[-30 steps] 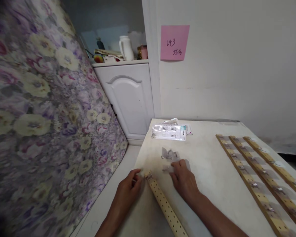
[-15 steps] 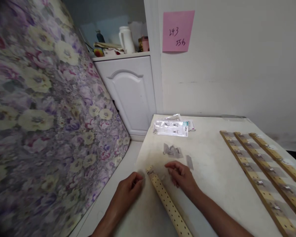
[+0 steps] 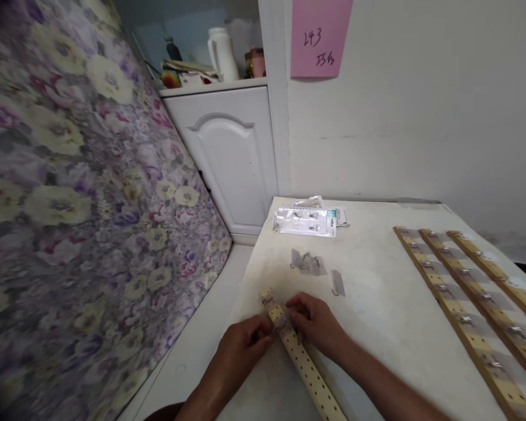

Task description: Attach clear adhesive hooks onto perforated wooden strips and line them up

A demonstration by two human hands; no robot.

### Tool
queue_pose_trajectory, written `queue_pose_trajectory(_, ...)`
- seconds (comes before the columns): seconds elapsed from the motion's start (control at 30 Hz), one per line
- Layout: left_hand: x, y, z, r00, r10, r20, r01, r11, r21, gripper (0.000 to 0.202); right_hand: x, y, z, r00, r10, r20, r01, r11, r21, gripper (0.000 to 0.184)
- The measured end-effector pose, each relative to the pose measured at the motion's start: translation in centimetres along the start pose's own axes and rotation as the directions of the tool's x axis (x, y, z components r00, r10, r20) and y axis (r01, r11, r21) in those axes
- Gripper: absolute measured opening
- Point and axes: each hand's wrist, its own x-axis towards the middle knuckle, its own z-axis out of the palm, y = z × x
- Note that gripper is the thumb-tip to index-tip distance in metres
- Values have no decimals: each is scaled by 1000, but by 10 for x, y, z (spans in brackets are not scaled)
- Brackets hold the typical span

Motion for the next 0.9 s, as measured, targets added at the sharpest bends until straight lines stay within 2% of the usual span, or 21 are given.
queue_pose_trajectory(0.27,2,5,3,1000,20,15,-20,999,-43,12,-1,0,1,999,-32,-2,32,997,-68,13)
queue_pose_trajectory(0.67,2,9,4,1000,17,0,-17,1000,-17,15,-1,1,-1,999,-51,-6,50,993,-105,13)
queue_pose_trajectory(0.9,2,12,5,1000,4,-27,-3,1000,29,13,-1,3,-1,994,-103,-29,97,981,-171,15)
